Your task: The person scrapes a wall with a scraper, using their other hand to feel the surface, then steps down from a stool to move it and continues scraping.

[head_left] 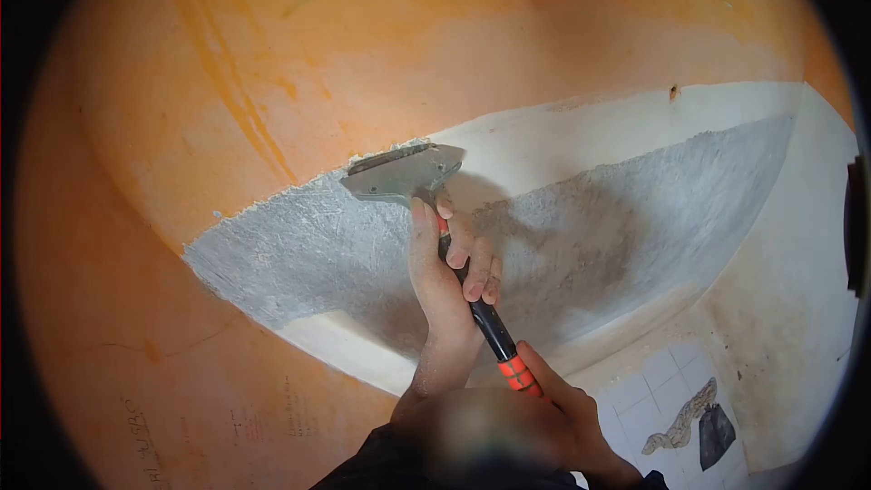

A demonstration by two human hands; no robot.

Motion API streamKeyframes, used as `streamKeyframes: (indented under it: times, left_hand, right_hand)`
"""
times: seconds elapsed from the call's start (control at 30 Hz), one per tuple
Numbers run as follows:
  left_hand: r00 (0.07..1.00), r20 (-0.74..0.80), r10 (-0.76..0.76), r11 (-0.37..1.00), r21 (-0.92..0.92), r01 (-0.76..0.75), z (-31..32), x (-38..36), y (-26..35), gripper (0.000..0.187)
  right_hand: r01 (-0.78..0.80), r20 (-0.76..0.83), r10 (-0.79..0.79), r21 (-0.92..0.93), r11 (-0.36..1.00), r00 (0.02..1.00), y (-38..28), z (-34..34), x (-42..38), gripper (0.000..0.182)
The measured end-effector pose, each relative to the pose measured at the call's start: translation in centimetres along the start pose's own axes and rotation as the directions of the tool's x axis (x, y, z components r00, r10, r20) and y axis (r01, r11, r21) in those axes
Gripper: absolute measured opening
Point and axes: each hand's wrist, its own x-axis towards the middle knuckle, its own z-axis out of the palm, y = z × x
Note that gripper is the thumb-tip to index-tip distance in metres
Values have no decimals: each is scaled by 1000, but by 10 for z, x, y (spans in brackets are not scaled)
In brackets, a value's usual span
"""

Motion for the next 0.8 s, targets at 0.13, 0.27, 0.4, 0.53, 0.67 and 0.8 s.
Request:
streamKeyframes:
  times: [0.13, 0.27, 0.4, 0.53, 0.67, 0.8]
  left_hand:
    - [999, -25, 26, 999, 39, -25, 2, 2, -2, 30]
    - [993, -117, -2, 986, 167, 22, 3, -3, 0, 33]
    - [980, -182, 79, 861, 509, 25, 1, -15, -1, 33]
    - [974, -150, 171, 617, 787, 13, -8, -26, -8, 30]
    - [996, 22, 91, 412, 909, -58, -44, -37, -19, 31]
    - [993, 116, 24, 204, 972, -118, -67, -47, -9, 30]
  right_hand:
    - [20, -25, -22, -62, 998, 999, 9, -2, 2, 52]
    - [-40, -24, 42, 52, 998, 999, 13, -1, 1, 53]
    - [16, -34, -16, -10, 1000, 999, 38, 1, 8, 55]
    - [-99, -10, 99, -39, 994, 995, 61, -1, 14, 57]
    - [-36, -95, 31, -51, 998, 995, 101, 5, 11, 52]
    - [-85, -183, 129, 230, 969, 975, 119, 13, 5, 51]
